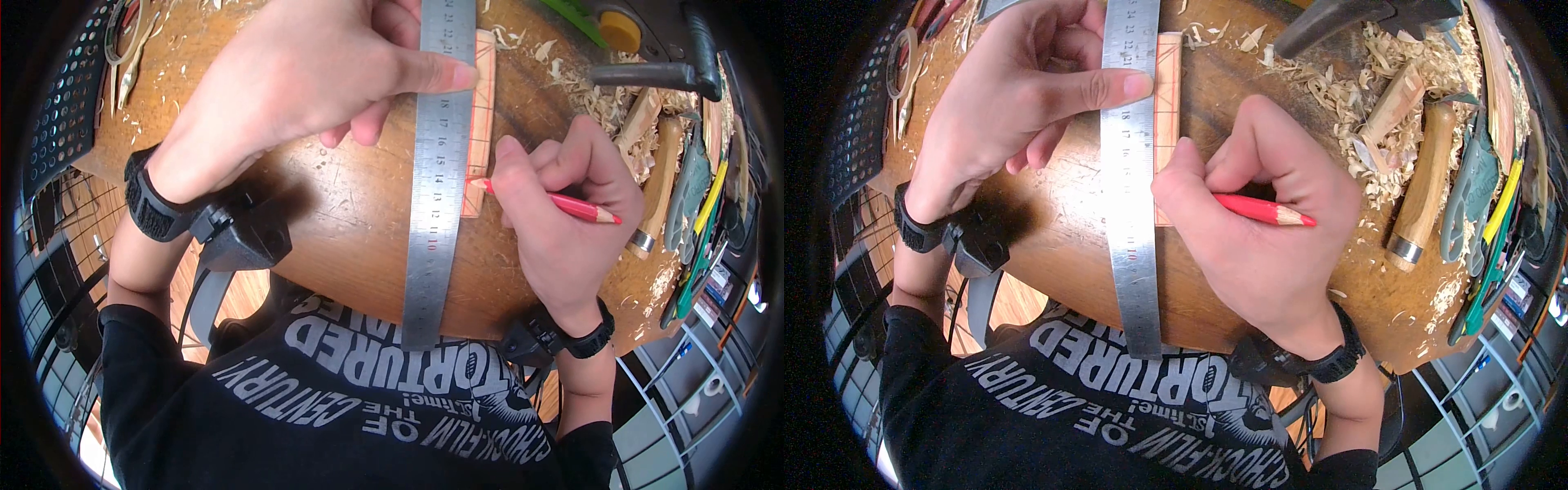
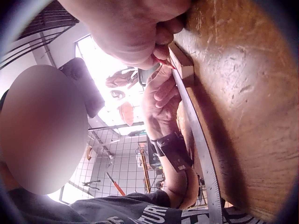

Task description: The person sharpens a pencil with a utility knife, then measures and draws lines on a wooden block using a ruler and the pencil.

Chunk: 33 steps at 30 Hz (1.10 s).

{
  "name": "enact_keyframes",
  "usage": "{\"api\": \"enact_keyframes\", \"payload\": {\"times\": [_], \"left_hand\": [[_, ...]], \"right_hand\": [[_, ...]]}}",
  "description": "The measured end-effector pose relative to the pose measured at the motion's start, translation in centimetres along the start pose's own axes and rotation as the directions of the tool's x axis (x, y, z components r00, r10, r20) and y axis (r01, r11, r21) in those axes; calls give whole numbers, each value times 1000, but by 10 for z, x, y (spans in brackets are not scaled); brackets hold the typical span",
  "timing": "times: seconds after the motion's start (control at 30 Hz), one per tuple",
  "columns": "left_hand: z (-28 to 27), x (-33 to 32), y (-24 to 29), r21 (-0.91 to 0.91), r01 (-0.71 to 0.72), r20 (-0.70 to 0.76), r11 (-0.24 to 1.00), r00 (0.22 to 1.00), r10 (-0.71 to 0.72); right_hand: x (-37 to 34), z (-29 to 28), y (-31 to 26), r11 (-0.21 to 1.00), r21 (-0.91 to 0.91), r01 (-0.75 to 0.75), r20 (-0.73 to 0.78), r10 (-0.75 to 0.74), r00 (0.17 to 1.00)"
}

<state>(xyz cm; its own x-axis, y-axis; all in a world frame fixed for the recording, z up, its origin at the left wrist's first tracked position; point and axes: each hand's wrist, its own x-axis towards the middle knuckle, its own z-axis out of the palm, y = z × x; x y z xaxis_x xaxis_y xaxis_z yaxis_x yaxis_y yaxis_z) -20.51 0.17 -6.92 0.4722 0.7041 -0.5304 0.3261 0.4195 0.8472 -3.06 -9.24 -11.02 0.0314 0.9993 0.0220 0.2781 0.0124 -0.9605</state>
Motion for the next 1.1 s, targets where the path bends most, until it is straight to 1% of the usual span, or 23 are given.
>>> {"api": "enact_keyframes", "payload": {"times": [0.07, 0.13, 0.17, 0.23, 0.27, 0.33, 0.37, 0.43, 0.47, 0.53, 0.57, 0.63, 0.67, 0.73, 0.8, 0.87, 0.97, 1.03, 1.1], "left_hand": [[3, 0, -1, -9, -26, -8, 1000, 1000, 26], [9, -2, 0, 172, -23, -86, 985, 996, 38], [6, -1, -3, 173, -22, -86, 985, 996, 37], [-2, 4, -8, 77, -61, 11, 995, 998, 61], [-2, 4, -7, 77, -61, 11, 995, 998, 60], [-1, 3, 0, 94, 53, -21, 994, 998, -51], [-1, 3, -3, 94, 53, -21, 994, 998, -51], [-1, 3, -6, 57, -47, 2, 997, 999, 47], [2, 1, -4, 57, -47, 0, 997, 999, 47], [10, -4, 4, 190, 13, -103, 982, 995, 7], [7, -3, 4, 188, 13, -104, 982, 995, 6], [0, 2, 4, 79, 96, -20, 992, 995, -95], [3, 1, 3, 78, 96, -20, 992, 995, -95], [11, -5, 3, 198, 11, -123, 980, 992, 13], [12, -4, 3, 202, 6, -122, 979, 992, 19], [11, -4, 2, 205, 0, -119, 979, 993, 25], [5, 0, -3, 172, -4, -98, 985, 995, 21], [-3, 5, -11, 46, -74, 14, 996, 997, 73], [-3, 5, -12, 43, -79, 11, 996, 997, 79]], "right_hand": [[0, 0, 1, 1000, -16, 9, 5, -9, 1000], [0, 1, 0, 1000, -6, 1, 5, -1, 1000], [0, 1, 0, 1000, 3, -7, 4, 7, 1000], [0, 0, 2, 1000, -1, 1, 8, -1, 1000], [0, 0, 2, 1000, -6, 9, 11, -9, 1000], [0, 0, 1, 1000, 7, 6, 19, -6, 1000], [0, 0, 1, 1000, 21, 4, 26, -4, 1000], [-1, -2, 1, 1000, 10, 10, 38, -11, 999], [-1, -2, 2, 1000, 0, 18, 51, -18, 999], [-1, 0, 0, 1000, 2, 6, 43, -6, 999], [-1, 0, 0, 1000, 3, -8, 32, 8, 999], [0, 0, -1, 1000, 1, -17, 20, 17, 1000], [0, 1, -1, 1000, 0, -26, 7, 26, 1000], [0, 1, 0, 1000, 20, -21, 11, 21, 1000], [0, 0, 0, 999, 39, -16, 13, 16, 1000], [0, -2, 0, 999, 19, 32, 72, -34, 997], [-1, -1, -1, 1000, 6, -7, 58, 7, 998], [0, 1, -2, 999, 22, -27, 42, 26, 999], [0, 1, -3, 998, 39, -44, 26, 43, 999]]}}
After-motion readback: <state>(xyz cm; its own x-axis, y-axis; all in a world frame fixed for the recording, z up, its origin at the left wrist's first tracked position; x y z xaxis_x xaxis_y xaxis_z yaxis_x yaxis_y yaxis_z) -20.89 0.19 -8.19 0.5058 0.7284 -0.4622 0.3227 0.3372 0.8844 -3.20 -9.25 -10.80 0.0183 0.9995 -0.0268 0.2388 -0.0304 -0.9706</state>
